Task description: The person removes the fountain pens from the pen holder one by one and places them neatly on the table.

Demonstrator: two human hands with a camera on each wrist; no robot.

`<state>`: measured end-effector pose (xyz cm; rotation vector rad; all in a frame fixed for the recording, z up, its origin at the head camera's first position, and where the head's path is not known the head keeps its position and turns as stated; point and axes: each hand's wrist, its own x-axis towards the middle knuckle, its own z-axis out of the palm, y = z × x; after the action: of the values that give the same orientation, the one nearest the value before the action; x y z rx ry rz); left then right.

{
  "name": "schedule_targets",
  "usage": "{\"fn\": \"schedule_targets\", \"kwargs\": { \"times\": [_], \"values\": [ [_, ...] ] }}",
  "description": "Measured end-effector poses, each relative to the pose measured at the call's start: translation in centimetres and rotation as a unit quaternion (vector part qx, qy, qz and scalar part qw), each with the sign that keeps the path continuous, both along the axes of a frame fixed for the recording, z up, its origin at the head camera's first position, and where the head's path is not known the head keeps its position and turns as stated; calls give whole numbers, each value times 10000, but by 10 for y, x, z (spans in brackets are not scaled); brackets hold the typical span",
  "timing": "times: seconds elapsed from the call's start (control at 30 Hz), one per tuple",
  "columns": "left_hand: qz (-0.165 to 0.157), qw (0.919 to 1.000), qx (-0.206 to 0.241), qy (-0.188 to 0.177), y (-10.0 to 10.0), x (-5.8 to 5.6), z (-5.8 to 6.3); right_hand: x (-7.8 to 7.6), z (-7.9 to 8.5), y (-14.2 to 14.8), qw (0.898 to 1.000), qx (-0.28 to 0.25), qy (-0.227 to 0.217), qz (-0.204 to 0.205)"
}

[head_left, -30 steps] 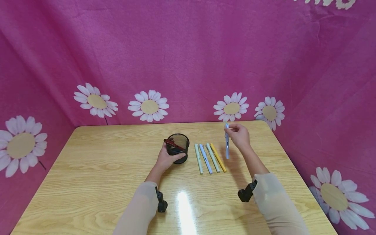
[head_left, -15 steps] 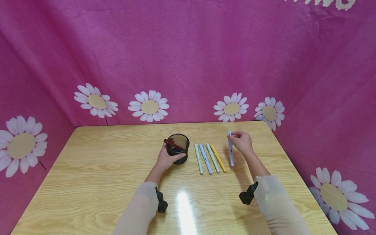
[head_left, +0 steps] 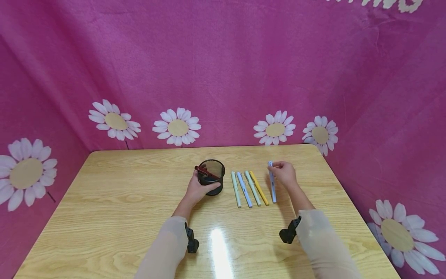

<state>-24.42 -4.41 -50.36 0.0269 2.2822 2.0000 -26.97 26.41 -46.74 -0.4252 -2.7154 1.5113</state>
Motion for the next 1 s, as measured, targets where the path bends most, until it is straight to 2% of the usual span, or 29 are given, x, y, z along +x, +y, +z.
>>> {"fn": "schedule_targets", "kwargs": {
  "times": [0.17, 0.33, 0.4, 0.6, 0.77, 1.0],
  "values": [
    [-96, 10000, 17, -5, 0, 12, 22, -2, -11, -5, 9997, -218, -31, -139],
    [-90, 9999, -48, 33, 1, 12, 22, -5, -23, -12, 9990, -215, 40, -391],
    [-84, 9999, -95, 36, 1, 9, 18, -6, -27, -15, 9985, -265, 49, -481],
    [26, 10000, -28, 55, 0, -6, -9, -7, -31, -23, 9972, -469, 64, -577],
    [87, 9997, -180, 132, 0, -6, -12, -9, -31, -28, 9967, -449, -37, -669],
    [83, 9997, -131, 179, 0, -5, -12, -11, -34, -30, 9971, -287, -30, -710]
  ]
}}
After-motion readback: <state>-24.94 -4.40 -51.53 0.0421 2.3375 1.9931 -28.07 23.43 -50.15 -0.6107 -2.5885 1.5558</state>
